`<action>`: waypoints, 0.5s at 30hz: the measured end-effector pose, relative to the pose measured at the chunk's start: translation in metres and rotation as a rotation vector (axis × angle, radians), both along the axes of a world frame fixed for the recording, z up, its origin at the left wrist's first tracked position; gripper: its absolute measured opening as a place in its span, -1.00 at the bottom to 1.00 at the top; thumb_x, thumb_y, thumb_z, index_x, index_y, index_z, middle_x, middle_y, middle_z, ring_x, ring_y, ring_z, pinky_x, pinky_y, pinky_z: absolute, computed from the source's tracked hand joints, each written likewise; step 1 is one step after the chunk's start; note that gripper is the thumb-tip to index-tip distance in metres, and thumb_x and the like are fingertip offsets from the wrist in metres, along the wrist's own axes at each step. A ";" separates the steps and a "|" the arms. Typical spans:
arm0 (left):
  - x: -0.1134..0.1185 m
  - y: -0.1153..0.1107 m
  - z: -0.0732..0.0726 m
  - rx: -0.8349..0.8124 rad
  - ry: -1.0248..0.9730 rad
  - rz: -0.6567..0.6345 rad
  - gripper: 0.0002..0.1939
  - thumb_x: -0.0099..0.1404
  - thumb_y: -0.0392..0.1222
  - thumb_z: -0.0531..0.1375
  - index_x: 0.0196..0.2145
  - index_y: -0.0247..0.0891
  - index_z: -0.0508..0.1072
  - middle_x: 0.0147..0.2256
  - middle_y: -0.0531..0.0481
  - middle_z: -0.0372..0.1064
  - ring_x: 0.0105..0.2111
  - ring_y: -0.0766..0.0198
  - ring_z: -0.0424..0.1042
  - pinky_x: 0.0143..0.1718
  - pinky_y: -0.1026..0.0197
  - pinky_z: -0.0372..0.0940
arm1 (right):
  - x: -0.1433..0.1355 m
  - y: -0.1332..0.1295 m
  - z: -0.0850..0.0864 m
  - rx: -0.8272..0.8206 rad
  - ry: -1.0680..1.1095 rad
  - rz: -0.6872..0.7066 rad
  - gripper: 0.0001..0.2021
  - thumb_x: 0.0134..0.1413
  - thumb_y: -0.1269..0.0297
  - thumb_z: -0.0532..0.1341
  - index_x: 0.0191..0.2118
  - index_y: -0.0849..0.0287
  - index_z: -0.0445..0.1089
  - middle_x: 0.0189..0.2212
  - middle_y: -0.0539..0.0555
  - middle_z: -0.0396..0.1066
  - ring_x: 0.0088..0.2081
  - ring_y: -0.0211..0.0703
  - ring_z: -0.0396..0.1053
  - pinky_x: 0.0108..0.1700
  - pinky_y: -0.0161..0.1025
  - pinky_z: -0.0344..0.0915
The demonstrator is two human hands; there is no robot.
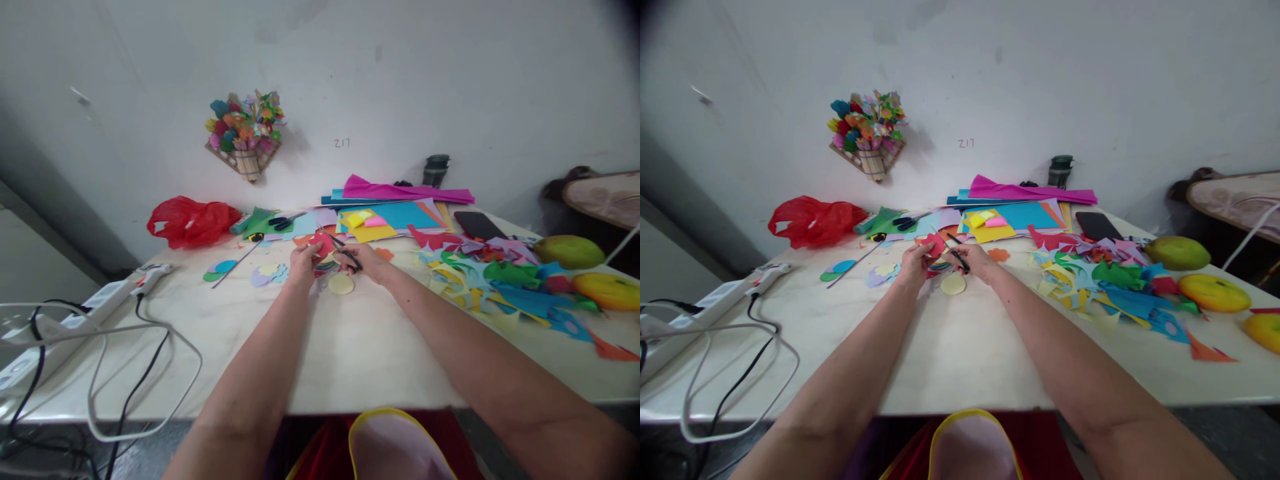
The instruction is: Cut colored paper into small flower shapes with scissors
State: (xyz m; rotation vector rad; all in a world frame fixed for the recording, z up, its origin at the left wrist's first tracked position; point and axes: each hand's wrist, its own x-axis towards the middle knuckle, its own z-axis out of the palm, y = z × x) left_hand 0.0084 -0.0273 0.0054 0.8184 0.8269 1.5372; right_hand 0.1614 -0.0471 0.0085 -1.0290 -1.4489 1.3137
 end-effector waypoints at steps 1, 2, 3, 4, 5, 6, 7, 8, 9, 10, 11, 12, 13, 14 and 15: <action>0.000 0.000 0.000 -0.005 0.006 -0.007 -0.76 -0.21 -0.25 0.38 -0.61 -0.30 0.37 -0.60 0.06 0.35 -0.53 0.34 0.38 -0.32 0.20 0.36 | 0.000 0.000 -0.001 -0.002 0.002 -0.001 -0.77 -0.21 0.25 0.42 -0.41 0.21 0.41 -0.71 -0.09 0.31 -0.70 -0.42 0.15 -0.67 -0.45 0.12; 0.000 0.000 0.000 -0.010 0.011 -0.015 -0.76 -0.20 -0.24 0.39 -0.58 -0.30 0.40 -0.57 0.05 0.37 -0.51 0.32 0.40 -0.31 0.18 0.36 | 0.000 0.001 -0.001 -0.003 0.005 0.000 -0.76 -0.21 0.24 0.42 -0.42 0.21 0.40 -0.71 -0.09 0.31 -0.70 -0.42 0.16 -0.67 -0.45 0.12; 0.000 -0.001 0.000 -0.017 0.016 -0.022 -0.75 -0.20 -0.22 0.40 -0.55 -0.30 0.42 -0.55 0.03 0.39 -0.48 0.30 0.42 -0.29 0.17 0.36 | 0.001 0.001 -0.002 -0.003 0.009 0.002 -0.76 -0.20 0.23 0.42 -0.42 0.21 0.39 -0.70 -0.09 0.31 -0.70 -0.42 0.16 -0.67 -0.45 0.13; 0.000 -0.001 -0.001 -0.023 0.019 -0.026 -0.74 -0.20 -0.22 0.41 -0.53 -0.30 0.44 -0.53 0.02 0.41 -0.46 0.28 0.43 -0.28 0.16 0.37 | 0.001 0.002 -0.002 -0.003 0.013 0.005 -0.75 -0.20 0.22 0.42 -0.43 0.21 0.39 -0.70 -0.09 0.32 -0.70 -0.42 0.17 -0.66 -0.45 0.13; 0.000 -0.001 -0.001 -0.028 0.022 -0.030 -0.74 -0.19 -0.21 0.41 -0.52 -0.29 0.45 -0.52 0.01 0.42 -0.45 0.26 0.44 -0.28 0.16 0.37 | 0.001 0.002 -0.002 -0.002 0.017 0.007 -0.75 -0.20 0.21 0.42 -0.43 0.20 0.38 -0.69 -0.09 0.32 -0.69 -0.42 0.18 -0.66 -0.45 0.13; 0.000 -0.001 -0.001 -0.030 0.025 -0.032 -0.74 -0.19 -0.21 0.42 -0.52 -0.29 0.45 -0.52 0.00 0.42 -0.44 0.25 0.45 -0.28 0.16 0.38 | 0.001 0.002 -0.002 -0.001 0.020 0.009 -0.75 -0.20 0.21 0.42 -0.44 0.20 0.38 -0.69 -0.08 0.33 -0.69 -0.42 0.18 -0.66 -0.45 0.13; 0.000 -0.001 -0.001 -0.029 0.028 -0.032 -0.74 -0.20 -0.21 0.42 -0.52 -0.29 0.45 -0.52 -0.01 0.43 -0.43 0.24 0.46 -0.29 0.17 0.38 | 0.001 0.002 -0.002 0.000 0.023 0.008 -0.75 -0.20 0.21 0.41 -0.44 0.20 0.37 -0.69 -0.08 0.33 -0.69 -0.42 0.18 -0.66 -0.45 0.13; 0.000 -0.001 -0.001 -0.026 0.031 -0.032 -0.75 -0.20 -0.21 0.41 -0.52 -0.28 0.46 -0.51 -0.02 0.43 -0.42 0.23 0.46 -0.30 0.18 0.38 | 0.001 0.002 -0.002 0.000 0.024 0.005 -0.75 -0.18 0.20 0.41 -0.45 0.20 0.37 -0.69 -0.08 0.33 -0.69 -0.41 0.19 -0.66 -0.45 0.13; 0.000 -0.001 -0.001 -0.023 0.034 -0.033 -0.75 -0.20 -0.21 0.41 -0.53 -0.28 0.46 -0.50 -0.03 0.44 -0.41 0.22 0.46 -0.31 0.18 0.38 | 0.001 0.002 -0.002 -0.003 0.025 0.002 -0.76 -0.17 0.20 0.40 -0.46 0.20 0.37 -0.69 -0.07 0.33 -0.69 -0.41 0.19 -0.66 -0.44 0.13; 0.001 -0.001 -0.001 -0.020 0.037 -0.035 -0.76 -0.20 -0.21 0.40 -0.52 -0.27 0.46 -0.50 -0.04 0.45 -0.40 0.21 0.47 -0.31 0.18 0.38 | 0.001 0.001 -0.002 -0.006 0.028 0.002 -0.77 -0.15 0.20 0.39 -0.47 0.20 0.36 -0.70 -0.07 0.33 -0.70 -0.40 0.19 -0.66 -0.44 0.13; 0.001 -0.001 -0.001 -0.019 0.040 -0.039 -0.76 -0.19 -0.21 0.40 -0.52 -0.27 0.46 -0.49 -0.05 0.45 -0.39 0.21 0.47 -0.31 0.18 0.37 | 0.001 0.001 -0.002 -0.009 0.034 0.003 -0.77 -0.14 0.20 0.38 -0.47 0.20 0.36 -0.70 -0.07 0.33 -0.70 -0.40 0.19 -0.66 -0.43 0.13; 0.001 -0.002 0.000 -0.020 0.041 -0.043 -0.75 -0.19 -0.21 0.41 -0.51 -0.28 0.46 -0.49 -0.05 0.45 -0.40 0.21 0.46 -0.30 0.17 0.37 | 0.001 0.001 -0.002 -0.011 0.039 0.006 -0.77 -0.13 0.19 0.38 -0.47 0.20 0.36 -0.70 -0.06 0.32 -0.70 -0.40 0.19 -0.66 -0.43 0.13; 0.001 -0.002 0.000 -0.022 0.041 -0.046 -0.74 -0.19 -0.20 0.41 -0.51 -0.28 0.45 -0.49 -0.05 0.44 -0.41 0.21 0.46 -0.29 0.17 0.36 | 0.001 0.002 -0.002 -0.012 0.042 0.009 -0.77 -0.12 0.19 0.37 -0.47 0.20 0.36 -0.70 -0.06 0.32 -0.70 -0.40 0.19 -0.66 -0.43 0.13; 0.001 -0.002 0.000 -0.025 0.041 -0.048 -0.73 -0.19 -0.20 0.41 -0.51 -0.29 0.45 -0.49 -0.04 0.43 -0.42 0.22 0.46 -0.29 0.16 0.36 | 0.001 0.002 -0.003 -0.011 0.045 0.012 -0.77 -0.12 0.19 0.37 -0.47 0.20 0.36 -0.70 -0.07 0.32 -0.70 -0.40 0.19 -0.66 -0.43 0.13; 0.001 -0.002 0.000 -0.026 0.041 -0.048 -0.73 -0.19 -0.20 0.41 -0.52 -0.29 0.44 -0.50 -0.04 0.43 -0.43 0.22 0.45 -0.30 0.16 0.35 | 0.001 0.002 -0.003 -0.009 0.044 0.013 -0.77 -0.13 0.19 0.38 -0.48 0.20 0.35 -0.70 -0.07 0.32 -0.70 -0.40 0.18 -0.66 -0.43 0.13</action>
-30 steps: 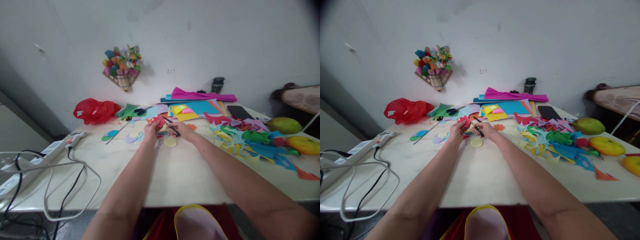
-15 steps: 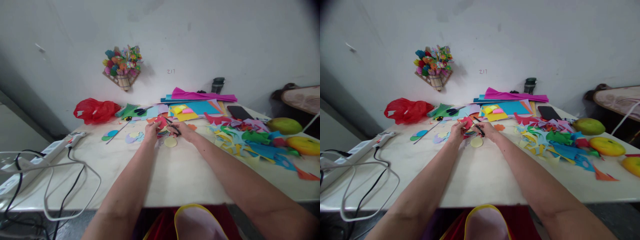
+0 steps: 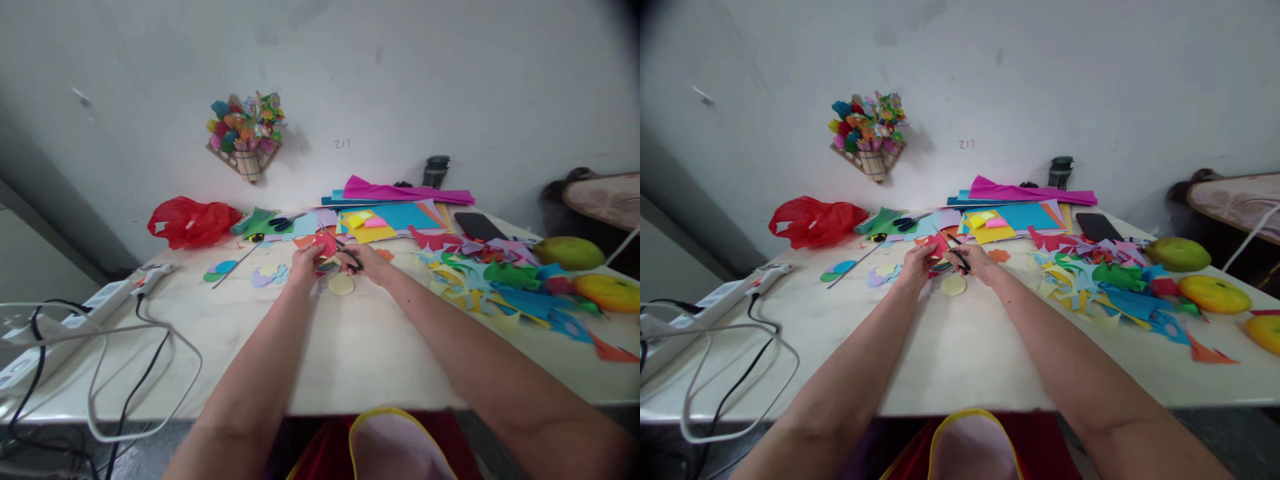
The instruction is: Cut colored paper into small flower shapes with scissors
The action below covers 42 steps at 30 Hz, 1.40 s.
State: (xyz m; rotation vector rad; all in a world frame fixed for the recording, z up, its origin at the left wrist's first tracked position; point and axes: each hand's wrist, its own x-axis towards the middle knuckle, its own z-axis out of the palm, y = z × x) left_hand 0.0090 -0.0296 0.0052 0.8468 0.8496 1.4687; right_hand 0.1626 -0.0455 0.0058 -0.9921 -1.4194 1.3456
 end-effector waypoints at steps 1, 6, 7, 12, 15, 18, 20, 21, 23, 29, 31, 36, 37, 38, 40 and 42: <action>0.000 0.000 0.000 0.000 0.000 0.000 -0.74 -0.19 -0.21 0.41 -0.53 -0.29 0.44 -0.51 -0.03 0.43 -0.43 0.22 0.45 -0.31 0.17 0.35 | 0.000 0.000 0.000 0.002 -0.002 -0.001 -0.76 -0.13 0.18 0.38 -0.48 0.20 0.35 -0.70 -0.07 0.32 -0.70 -0.40 0.18 -0.66 -0.43 0.13; 0.002 -0.001 0.001 -0.015 0.000 -0.008 -0.81 -0.15 -0.26 0.37 -0.59 -0.30 0.41 -0.53 -0.04 0.42 -0.47 0.27 0.42 -0.32 0.21 0.33 | -0.001 -0.001 0.001 -0.009 -0.001 -0.013 -0.76 -0.13 0.18 0.39 -0.47 0.19 0.36 -0.69 -0.07 0.32 -0.69 -0.40 0.19 -0.66 -0.42 0.12; 0.002 -0.001 0.002 -0.018 0.000 -0.005 -0.81 -0.14 -0.26 0.37 -0.60 -0.30 0.40 -0.53 -0.04 0.41 -0.48 0.29 0.41 -0.31 0.21 0.33 | -0.001 -0.002 0.002 -0.012 0.005 -0.015 -0.76 -0.12 0.18 0.38 -0.46 0.20 0.36 -0.69 -0.07 0.32 -0.70 -0.40 0.19 -0.66 -0.42 0.12; 0.003 -0.002 0.002 -0.026 0.007 0.010 -0.78 -0.16 -0.25 0.38 -0.62 -0.28 0.37 -0.54 -0.03 0.39 -0.50 0.32 0.37 -0.37 0.24 0.30 | -0.002 -0.003 0.003 -0.016 0.012 -0.024 -0.74 -0.13 0.16 0.39 -0.46 0.21 0.36 -0.70 -0.07 0.33 -0.70 -0.40 0.19 -0.66 -0.43 0.12; 0.003 -0.001 0.001 -0.020 0.013 0.012 -0.77 -0.18 -0.23 0.38 -0.62 -0.26 0.37 -0.53 -0.03 0.39 -0.47 0.29 0.38 -0.36 0.23 0.31 | -0.003 -0.003 0.003 -0.015 0.010 -0.031 -0.73 -0.15 0.16 0.40 -0.46 0.21 0.36 -0.70 -0.07 0.32 -0.71 -0.41 0.19 -0.66 -0.44 0.12; 0.003 0.000 0.000 -0.027 0.019 0.016 -0.75 -0.19 -0.21 0.40 -0.61 -0.26 0.37 -0.53 -0.04 0.39 -0.45 0.26 0.40 -0.35 0.22 0.32 | -0.004 -0.003 0.002 -0.010 0.004 -0.039 -0.72 -0.16 0.16 0.41 -0.46 0.21 0.35 -0.70 -0.08 0.32 -0.71 -0.41 0.19 -0.67 -0.45 0.10; 0.003 0.000 -0.001 -0.025 0.020 0.012 -0.76 -0.19 -0.21 0.40 -0.60 -0.27 0.39 -0.53 -0.05 0.40 -0.46 0.27 0.40 -0.34 0.21 0.33 | -0.004 -0.002 0.001 -0.008 0.004 -0.044 -0.72 -0.16 0.16 0.41 -0.46 0.21 0.34 -0.70 -0.08 0.32 -0.71 -0.42 0.19 -0.67 -0.45 0.10; 0.004 0.000 -0.001 -0.024 0.019 0.013 -0.76 -0.19 -0.21 0.40 -0.60 -0.28 0.40 -0.53 -0.05 0.40 -0.48 0.28 0.40 -0.35 0.21 0.33 | -0.004 -0.002 0.001 -0.008 0.006 -0.046 -0.71 -0.15 0.16 0.41 -0.46 0.21 0.34 -0.70 -0.08 0.32 -0.71 -0.42 0.19 -0.67 -0.45 0.10; 0.004 0.000 -0.001 -0.018 0.015 0.015 -0.76 -0.20 -0.21 0.40 -0.59 -0.30 0.41 -0.53 -0.04 0.40 -0.50 0.30 0.39 -0.36 0.22 0.32 | -0.005 -0.001 0.000 -0.010 0.008 -0.046 -0.71 -0.15 0.15 0.40 -0.47 0.21 0.34 -0.70 -0.08 0.32 -0.71 -0.42 0.18 -0.67 -0.45 0.10; 0.003 0.002 -0.003 -0.011 0.008 0.021 -0.75 -0.24 -0.21 0.40 -0.60 -0.29 0.41 -0.54 -0.01 0.40 -0.51 0.34 0.37 -0.41 0.28 0.30 | -0.006 0.001 -0.002 -0.012 0.012 -0.066 -0.74 -0.12 0.16 0.39 -0.45 0.21 0.35 -0.72 -0.09 0.31 -0.72 -0.42 0.18 -0.68 -0.46 0.10; 0.003 0.003 -0.003 -0.019 0.011 0.020 -0.76 -0.23 -0.21 0.39 -0.60 -0.30 0.41 -0.54 -0.01 0.40 -0.50 0.33 0.37 -0.41 0.29 0.29 | -0.007 0.000 -0.001 -0.012 0.013 -0.068 -0.74 -0.12 0.18 0.39 -0.45 0.21 0.35 -0.73 -0.09 0.31 -0.72 -0.41 0.18 -0.68 -0.45 0.11; 0.002 0.003 -0.003 -0.026 0.019 0.020 -0.78 -0.19 -0.24 0.38 -0.61 -0.30 0.39 -0.53 -0.02 0.39 -0.49 0.33 0.37 -0.38 0.26 0.29 | -0.010 0.000 -0.001 -0.015 0.007 -0.080 -0.76 -0.14 0.22 0.41 -0.47 0.21 0.35 -0.74 -0.09 0.30 -0.73 -0.40 0.17 -0.69 -0.44 0.12; 0.001 0.003 -0.002 -0.025 0.018 0.021 -0.78 -0.19 -0.24 0.38 -0.61 -0.30 0.39 -0.53 -0.02 0.39 -0.50 0.34 0.37 -0.38 0.26 0.30 | -0.010 0.000 -0.002 -0.015 0.009 -0.080 -0.76 -0.14 0.23 0.41 -0.46 0.21 0.35 -0.74 -0.08 0.30 -0.73 -0.40 0.17 -0.69 -0.44 0.12; 0.001 0.002 -0.002 -0.023 0.016 0.022 -0.78 -0.19 -0.24 0.38 -0.61 -0.31 0.39 -0.52 -0.02 0.40 -0.49 0.34 0.37 -0.38 0.27 0.30 | -0.010 0.000 -0.002 -0.015 0.012 -0.081 -0.76 -0.13 0.23 0.40 -0.46 0.21 0.35 -0.74 -0.08 0.30 -0.73 -0.39 0.17 -0.69 -0.44 0.13; -0.001 0.002 -0.002 -0.016 0.008 0.024 -0.78 -0.20 -0.24 0.39 -0.60 -0.31 0.41 -0.51 -0.02 0.41 -0.49 0.34 0.38 -0.40 0.28 0.30 | -0.010 0.001 -0.001 -0.018 0.019 -0.099 -0.77 -0.13 0.24 0.40 -0.44 0.21 0.35 -0.74 -0.08 0.30 -0.73 -0.39 0.18 -0.68 -0.43 0.15; -0.004 0.003 -0.002 -0.001 0.007 0.014 -0.77 -0.21 -0.24 0.39 -0.60 -0.31 0.42 -0.52 -0.01 0.42 -0.50 0.35 0.38 -0.43 0.30 0.31 | -0.008 0.000 0.000 -0.016 0.023 -0.123 -0.78 -0.12 0.24 0.39 -0.43 0.22 0.36 -0.73 -0.08 0.30 -0.73 -0.38 0.19 -0.67 -0.43 0.16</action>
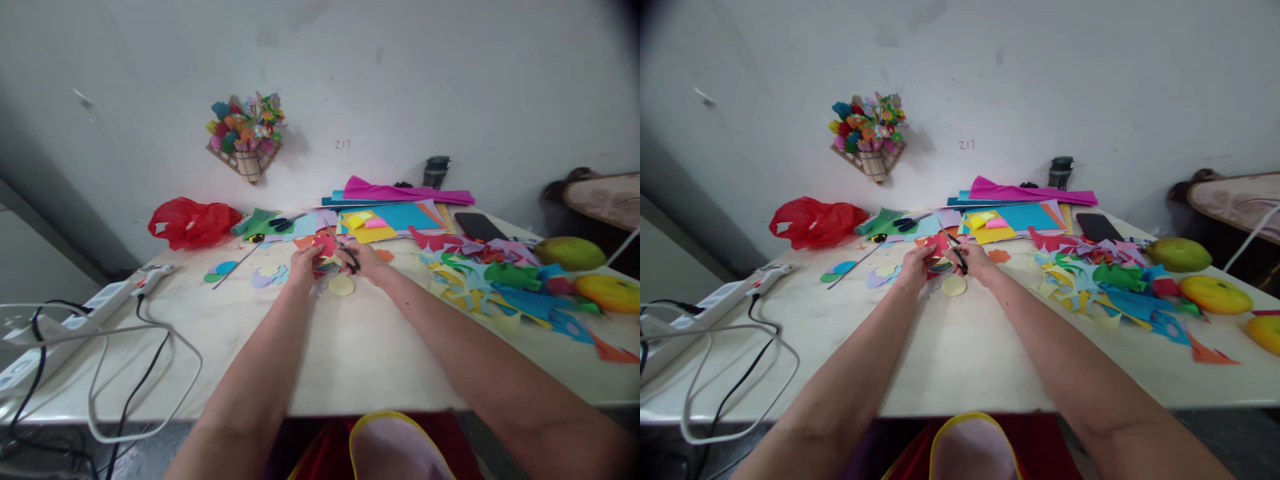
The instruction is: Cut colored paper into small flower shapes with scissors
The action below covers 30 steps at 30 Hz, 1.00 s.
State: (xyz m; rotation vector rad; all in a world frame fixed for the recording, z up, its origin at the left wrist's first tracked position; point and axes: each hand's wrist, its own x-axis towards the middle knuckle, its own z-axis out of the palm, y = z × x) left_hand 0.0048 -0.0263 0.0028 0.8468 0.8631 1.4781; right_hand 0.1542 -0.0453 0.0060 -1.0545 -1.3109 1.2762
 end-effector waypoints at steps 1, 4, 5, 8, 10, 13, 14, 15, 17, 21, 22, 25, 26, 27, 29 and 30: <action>-0.001 0.001 -0.001 0.004 0.005 -0.015 -0.77 -0.21 -0.23 0.40 -0.60 -0.31 0.42 -0.54 0.00 0.41 -0.51 0.34 0.38 -0.44 0.30 0.31 | 0.001 0.000 0.001 0.006 0.002 -0.010 -0.78 -0.12 0.24 0.39 -0.42 0.22 0.37 -0.72 -0.07 0.31 -0.72 -0.38 0.20 -0.67 -0.42 0.16; -0.005 0.003 -0.004 0.018 0.024 -0.064 -0.77 -0.22 -0.23 0.40 -0.59 -0.33 0.44 -0.57 0.00 0.42 -0.53 0.32 0.40 -0.46 0.29 0.32 | 0.005 0.000 0.003 0.035 0.027 -0.030 -0.77 -0.14 0.25 0.40 -0.39 0.24 0.38 -0.67 -0.05 0.34 -0.70 -0.37 0.22 -0.70 -0.43 0.09; -0.006 0.004 -0.004 0.023 0.031 -0.089 -0.77 -0.22 -0.23 0.40 -0.58 -0.33 0.45 -0.55 -0.02 0.44 -0.52 0.30 0.42 -0.45 0.27 0.33 | 0.007 0.000 0.004 0.042 0.042 -0.040 -0.75 -0.17 0.26 0.41 -0.37 0.24 0.38 -0.64 -0.04 0.35 -0.68 -0.36 0.24 -0.70 -0.43 0.06; -0.006 0.001 -0.004 0.036 0.057 -0.202 -0.76 -0.23 -0.25 0.42 -0.57 -0.35 0.46 -0.52 -0.07 0.48 -0.51 0.27 0.44 -0.41 0.24 0.36 | 0.013 0.003 0.005 0.057 0.075 -0.077 -0.66 -0.25 0.24 0.43 -0.31 0.24 0.39 -0.59 -0.02 0.38 -0.63 -0.32 0.29 -0.71 -0.42 -0.04; -0.006 -0.003 -0.002 0.026 0.092 -0.269 -0.76 -0.22 -0.25 0.43 -0.59 -0.35 0.45 -0.54 -0.07 0.47 -0.54 0.28 0.43 -0.42 0.23 0.36 | 0.017 0.004 0.006 0.068 0.078 -0.090 -0.61 -0.30 0.21 0.44 -0.28 0.24 0.39 -0.58 -0.02 0.38 -0.59 -0.30 0.32 -0.70 -0.42 -0.08; -0.006 -0.008 0.001 0.014 0.164 -0.353 -0.77 -0.21 -0.26 0.43 -0.61 -0.35 0.46 -0.57 -0.06 0.45 -0.57 0.30 0.40 -0.48 0.26 0.32 | 0.021 0.004 0.008 0.079 0.076 -0.070 -0.58 -0.35 0.20 0.44 -0.28 0.24 0.41 -0.60 -0.05 0.33 -0.58 -0.32 0.27 -0.68 -0.40 -0.11; -0.006 -0.009 0.001 0.016 0.184 -0.377 -0.78 -0.20 -0.26 0.43 -0.61 -0.35 0.46 -0.57 -0.06 0.45 -0.57 0.30 0.40 -0.47 0.26 0.31 | 0.022 0.003 0.009 0.079 0.075 -0.061 -0.58 -0.36 0.20 0.44 -0.28 0.24 0.42 -0.59 -0.07 0.32 -0.59 -0.34 0.23 -0.67 -0.40 -0.11; -0.006 -0.010 0.000 0.021 0.200 -0.398 -0.79 -0.21 -0.27 0.42 -0.61 -0.35 0.46 -0.58 -0.05 0.44 -0.57 0.31 0.40 -0.47 0.26 0.30 | 0.022 0.002 0.010 0.077 0.073 -0.052 -0.58 -0.37 0.21 0.44 -0.28 0.24 0.43 -0.59 -0.09 0.31 -0.60 -0.36 0.21 -0.66 -0.39 -0.10; -0.006 -0.009 -0.002 0.037 0.224 -0.434 -0.79 -0.21 -0.27 0.42 -0.62 -0.35 0.46 -0.57 -0.05 0.44 -0.56 0.31 0.40 -0.45 0.27 0.29 | 0.021 0.000 0.011 0.077 0.071 -0.034 -0.58 -0.39 0.25 0.43 -0.27 0.23 0.44 -0.56 -0.10 0.30 -0.58 -0.38 0.20 -0.62 -0.39 -0.04; -0.007 -0.006 -0.007 0.050 0.269 -0.472 -0.81 -0.22 -0.26 0.40 -0.61 -0.36 0.48 -0.58 -0.04 0.43 -0.58 0.35 0.37 -0.49 0.30 0.23 | 0.019 -0.001 0.009 0.079 0.089 0.009 -0.55 -0.38 0.29 0.41 -0.22 0.23 0.42 -0.55 -0.12 0.31 -0.54 -0.33 0.25 -0.54 -0.36 0.11; -0.007 -0.006 -0.007 0.050 0.275 -0.475 -0.81 -0.21 -0.25 0.40 -0.61 -0.36 0.48 -0.59 -0.04 0.43 -0.58 0.36 0.36 -0.50 0.31 0.22 | 0.019 0.000 0.009 0.080 0.096 0.013 -0.55 -0.39 0.30 0.41 -0.22 0.24 0.42 -0.57 -0.12 0.30 -0.55 -0.33 0.25 -0.52 -0.36 0.13; -0.006 -0.007 -0.006 0.052 0.272 -0.469 -0.80 -0.21 -0.24 0.41 -0.62 -0.35 0.47 -0.59 -0.03 0.43 -0.58 0.36 0.36 -0.49 0.31 0.23 | 0.019 0.002 0.008 0.093 0.115 0.002 -0.59 -0.39 0.36 0.42 -0.26 0.25 0.41 -0.59 -0.12 0.29 -0.57 -0.35 0.23 -0.49 -0.35 0.18; -0.005 -0.008 -0.005 0.045 0.265 -0.459 -0.79 -0.21 -0.24 0.42 -0.63 -0.35 0.46 -0.59 -0.03 0.42 -0.58 0.35 0.36 -0.48 0.30 0.24 | 0.019 0.002 0.009 0.097 0.119 -0.006 -0.61 -0.39 0.37 0.42 -0.29 0.25 0.41 -0.60 -0.12 0.29 -0.58 -0.35 0.23 -0.48 -0.35 0.20; -0.005 -0.009 -0.004 0.031 0.255 -0.443 -0.78 -0.21 -0.24 0.42 -0.63 -0.34 0.45 -0.60 -0.03 0.42 -0.57 0.34 0.37 -0.47 0.28 0.25 | 0.018 0.002 0.010 0.098 0.122 -0.016 -0.63 -0.38 0.39 0.42 -0.31 0.24 0.40 -0.60 -0.12 0.29 -0.59 -0.36 0.23 -0.48 -0.35 0.20; -0.005 -0.009 -0.004 -0.003 0.221 -0.397 -0.78 -0.21 -0.25 0.43 -0.60 -0.35 0.46 -0.59 -0.03 0.42 -0.57 0.32 0.38 -0.44 0.26 0.27 | 0.017 0.001 0.011 0.093 0.122 -0.042 -0.67 -0.36 0.42 0.41 -0.34 0.23 0.39 -0.60 -0.11 0.30 -0.60 -0.36 0.23 -0.50 -0.36 0.21; -0.005 -0.008 -0.004 -0.016 0.204 -0.374 -0.78 -0.20 -0.25 0.43 -0.58 -0.35 0.48 -0.57 -0.04 0.43 -0.56 0.31 0.39 -0.42 0.25 0.29 | 0.016 0.000 0.012 0.090 0.119 -0.053 -0.69 -0.35 0.43 0.41 -0.35 0.23 0.39 -0.61 -0.11 0.30 -0.60 -0.36 0.23 -0.50 -0.37 0.21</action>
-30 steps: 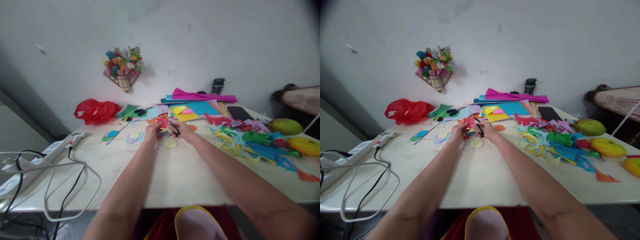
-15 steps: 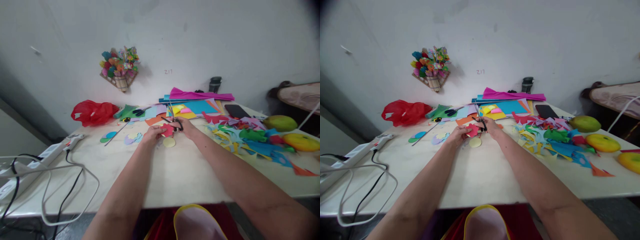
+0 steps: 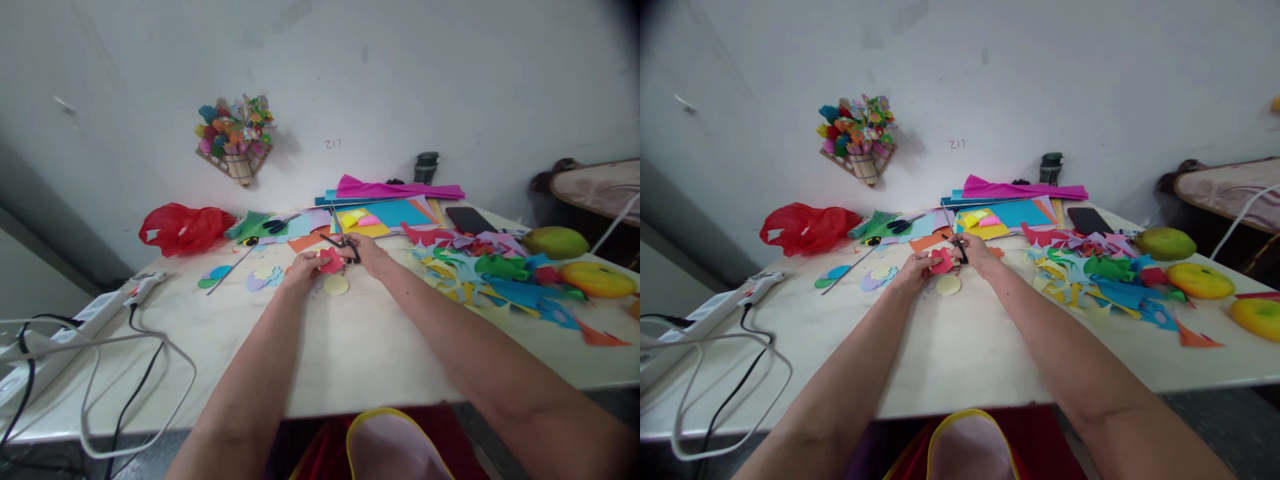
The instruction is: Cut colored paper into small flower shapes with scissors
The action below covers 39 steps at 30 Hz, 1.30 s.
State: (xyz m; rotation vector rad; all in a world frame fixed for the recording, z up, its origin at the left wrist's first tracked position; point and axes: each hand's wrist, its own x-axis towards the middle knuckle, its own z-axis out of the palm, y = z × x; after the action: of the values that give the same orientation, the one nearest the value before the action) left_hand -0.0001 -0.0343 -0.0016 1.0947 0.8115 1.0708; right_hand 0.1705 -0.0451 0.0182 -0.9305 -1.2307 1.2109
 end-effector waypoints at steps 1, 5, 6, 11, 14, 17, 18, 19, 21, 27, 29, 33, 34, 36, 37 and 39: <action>0.000 0.001 -0.001 -0.007 -0.013 0.026 -0.77 -0.20 -0.26 0.43 -0.55 -0.35 0.49 -0.56 -0.05 0.44 -0.55 0.31 0.40 -0.41 0.24 0.30 | -0.001 -0.001 0.001 -0.003 -0.004 -0.011 -0.70 -0.34 0.44 0.41 -0.36 0.22 0.39 -0.61 -0.11 0.29 -0.61 -0.37 0.23 -0.51 -0.37 0.20; 0.000 0.005 -0.004 0.010 -0.028 0.101 -0.77 -0.19 -0.26 0.43 -0.54 -0.35 0.49 -0.54 -0.07 0.45 -0.55 0.29 0.41 -0.39 0.21 0.32 | -0.005 -0.002 0.000 -0.008 -0.005 -0.026 -0.76 -0.28 0.45 0.38 -0.38 0.20 0.38 -0.63 -0.11 0.28 -0.61 -0.34 0.24 -0.53 -0.37 0.21; 0.001 0.005 -0.004 0.015 -0.042 0.110 -0.78 -0.18 -0.27 0.42 -0.55 -0.35 0.49 -0.54 -0.08 0.45 -0.55 0.28 0.41 -0.38 0.20 0.33 | -0.007 -0.002 0.000 -0.011 -0.002 -0.026 -0.76 -0.27 0.46 0.37 -0.37 0.20 0.37 -0.63 -0.11 0.28 -0.60 -0.34 0.24 -0.52 -0.36 0.22; 0.003 0.002 -0.001 0.003 -0.078 0.105 -0.78 -0.18 -0.27 0.40 -0.48 -0.35 0.54 -0.48 -0.11 0.50 -0.52 0.22 0.45 -0.36 0.15 0.38 | -0.012 -0.006 0.000 -0.036 0.039 -0.013 -0.71 -0.28 0.55 0.32 -0.34 0.19 0.34 -0.65 -0.14 0.27 -0.62 -0.36 0.23 -0.52 -0.38 0.23; 0.004 0.003 -0.002 0.017 -0.087 0.123 -0.76 -0.18 -0.26 0.40 -0.48 -0.37 0.53 -0.49 -0.11 0.50 -0.52 0.22 0.46 -0.35 0.14 0.40 | -0.013 -0.010 0.003 -0.044 0.051 -0.004 -0.71 -0.29 0.57 0.31 -0.33 0.20 0.33 -0.65 -0.14 0.28 -0.62 -0.37 0.24 -0.53 -0.40 0.22; 0.003 0.005 -0.003 0.040 -0.110 0.135 -0.75 -0.18 -0.25 0.41 -0.48 -0.37 0.51 -0.49 -0.10 0.49 -0.50 0.21 0.47 -0.32 0.12 0.41 | -0.012 -0.013 0.006 -0.069 0.011 0.013 -0.71 -0.26 0.55 0.30 -0.31 0.20 0.32 -0.65 -0.13 0.32 -0.62 -0.35 0.28 -0.58 -0.42 0.18; 0.002 0.006 -0.003 0.048 -0.122 0.136 -0.75 -0.19 -0.25 0.41 -0.49 -0.36 0.51 -0.49 -0.10 0.49 -0.49 0.21 0.48 -0.30 0.12 0.41 | -0.012 -0.013 0.006 -0.078 -0.013 0.025 -0.71 -0.25 0.53 0.30 -0.30 0.20 0.31 -0.65 -0.12 0.33 -0.63 -0.34 0.29 -0.61 -0.42 0.14; 0.002 0.007 -0.003 0.058 -0.138 0.141 -0.75 -0.20 -0.25 0.41 -0.50 -0.36 0.50 -0.49 -0.10 0.50 -0.48 0.22 0.48 -0.29 0.12 0.41 | -0.011 -0.013 0.006 -0.085 -0.037 0.039 -0.72 -0.23 0.51 0.30 -0.30 0.20 0.31 -0.65 -0.11 0.34 -0.64 -0.33 0.30 -0.64 -0.43 0.10; 0.001 0.009 -0.004 0.076 -0.169 0.159 -0.75 -0.22 -0.26 0.42 -0.52 -0.35 0.49 -0.49 -0.09 0.50 -0.47 0.22 0.48 -0.28 0.13 0.41 | -0.009 -0.011 0.004 -0.093 -0.078 0.063 -0.73 -0.21 0.47 0.31 -0.29 0.21 0.30 -0.65 -0.09 0.35 -0.66 -0.31 0.31 -0.70 -0.44 -0.02; -0.002 0.011 -0.003 0.088 -0.185 0.205 -0.76 -0.20 -0.26 0.42 -0.52 -0.36 0.49 -0.50 -0.09 0.49 -0.48 0.25 0.48 -0.33 0.20 0.40 | 0.000 -0.002 -0.004 -0.032 -0.137 0.162 -0.74 -0.16 0.28 0.38 -0.34 0.22 0.34 -0.64 -0.05 0.38 -0.67 -0.32 0.31 -0.75 -0.46 -0.10; -0.003 0.011 -0.002 0.086 -0.189 0.205 -0.76 -0.19 -0.26 0.41 -0.51 -0.36 0.50 -0.48 -0.10 0.50 -0.47 0.24 0.49 -0.33 0.20 0.41 | 0.003 -0.001 -0.005 -0.016 -0.167 0.204 -0.75 -0.12 0.21 0.38 -0.41 0.23 0.34 -0.63 -0.03 0.38 -0.67 -0.34 0.31 -0.76 -0.46 -0.08; -0.003 0.011 -0.001 0.049 -0.194 0.229 -0.75 -0.18 -0.28 0.41 -0.48 -0.37 0.49 -0.47 -0.10 0.51 -0.46 0.25 0.49 -0.31 0.20 0.42 | 0.008 0.000 -0.006 -0.017 -0.220 0.260 -0.73 0.01 0.14 0.32 -0.47 0.24 0.33 -0.61 0.03 0.41 -0.65 -0.36 0.31 -0.76 -0.47 -0.03; -0.004 0.011 -0.001 0.047 -0.195 0.233 -0.74 -0.18 -0.28 0.41 -0.48 -0.37 0.49 -0.46 -0.10 0.51 -0.46 0.25 0.49 -0.31 0.20 0.42 | 0.008 0.000 -0.006 -0.017 -0.231 0.271 -0.73 0.03 0.14 0.30 -0.47 0.24 0.33 -0.60 0.04 0.42 -0.64 -0.36 0.31 -0.76 -0.47 -0.02; -0.004 0.011 -0.001 0.052 -0.195 0.229 -0.74 -0.19 -0.27 0.41 -0.48 -0.37 0.50 -0.47 -0.10 0.51 -0.46 0.26 0.49 -0.32 0.21 0.42 | 0.009 0.000 -0.006 -0.017 -0.249 0.292 -0.73 0.06 0.13 0.29 -0.46 0.24 0.33 -0.59 0.04 0.43 -0.64 -0.36 0.32 -0.75 -0.48 -0.02; -0.004 0.012 -0.001 0.057 -0.196 0.227 -0.74 -0.19 -0.27 0.41 -0.48 -0.37 0.50 -0.47 -0.09 0.51 -0.47 0.26 0.48 -0.33 0.22 0.42 | 0.009 -0.001 -0.006 -0.017 -0.258 0.298 -0.73 0.06 0.14 0.29 -0.46 0.24 0.33 -0.59 0.04 0.43 -0.64 -0.36 0.32 -0.75 -0.48 -0.02; -0.004 0.012 -0.001 0.060 -0.199 0.221 -0.76 -0.19 -0.27 0.41 -0.50 -0.37 0.50 -0.48 -0.09 0.50 -0.48 0.27 0.47 -0.36 0.23 0.42 | 0.010 -0.001 -0.005 -0.013 -0.275 0.306 -0.74 0.07 0.15 0.28 -0.45 0.24 0.33 -0.59 0.04 0.43 -0.64 -0.37 0.32 -0.75 -0.48 -0.02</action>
State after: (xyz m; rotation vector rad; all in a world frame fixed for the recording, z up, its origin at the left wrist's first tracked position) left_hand -0.0043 -0.0226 -0.0028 0.9450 0.7564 1.3749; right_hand 0.1801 -0.0464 0.0129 -0.9644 -1.6317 1.3612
